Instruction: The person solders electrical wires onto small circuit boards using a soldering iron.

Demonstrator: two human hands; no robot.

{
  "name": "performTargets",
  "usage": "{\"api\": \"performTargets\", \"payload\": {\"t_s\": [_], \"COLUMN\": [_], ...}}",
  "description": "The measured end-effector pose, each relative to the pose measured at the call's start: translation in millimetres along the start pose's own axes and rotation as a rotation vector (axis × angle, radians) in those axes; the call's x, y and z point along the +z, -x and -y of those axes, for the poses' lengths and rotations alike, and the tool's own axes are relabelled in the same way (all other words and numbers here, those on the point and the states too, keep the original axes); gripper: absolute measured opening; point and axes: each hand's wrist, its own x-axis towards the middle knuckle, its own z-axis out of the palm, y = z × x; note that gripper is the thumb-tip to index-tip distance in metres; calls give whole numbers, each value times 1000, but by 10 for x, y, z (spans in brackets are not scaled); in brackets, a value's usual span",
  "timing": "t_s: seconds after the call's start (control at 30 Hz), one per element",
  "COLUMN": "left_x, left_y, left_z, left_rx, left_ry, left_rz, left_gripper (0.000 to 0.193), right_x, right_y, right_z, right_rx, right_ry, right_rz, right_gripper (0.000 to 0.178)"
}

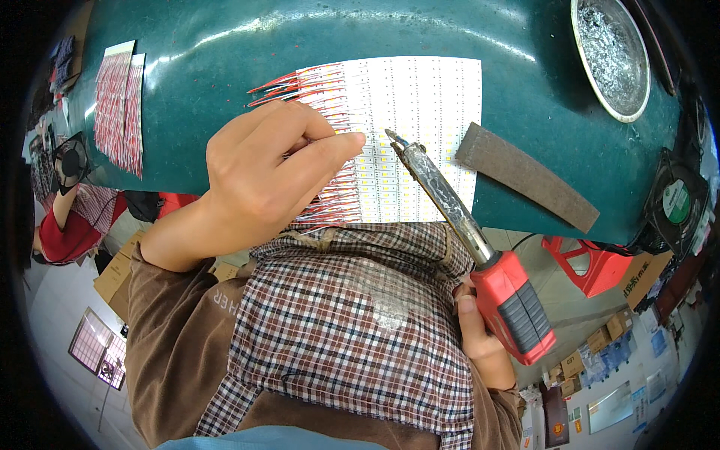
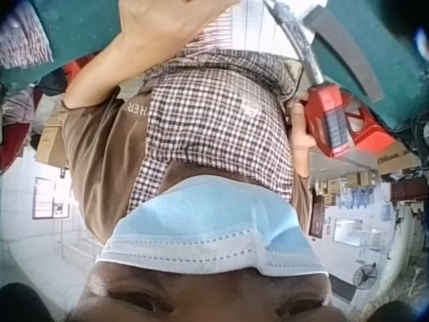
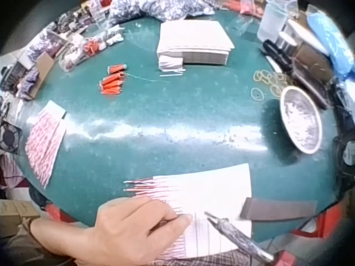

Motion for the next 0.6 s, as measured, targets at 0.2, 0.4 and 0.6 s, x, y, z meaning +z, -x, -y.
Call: {"api": "performTargets", "payload": {"t_s": [0.2,0.4,0.6], "left_x": [11,5,-24], "left_y": [-8,-15,-30], "left_z": [11,19,19], "left_rx": [10,-8,-25], "left_ry": [1,31,46], "left_rz": [-25,-5,53], "left_gripper": [27,26,26], "right_x": [-21,-28,-12], "right_y": [36,0,-38], "right_z": [-59,0,22], "right_rx": [-55,-17,-76], "right_ry": [60,90,102], "right_rz": [7,35,81], "right_gripper": [26,18,12]}}
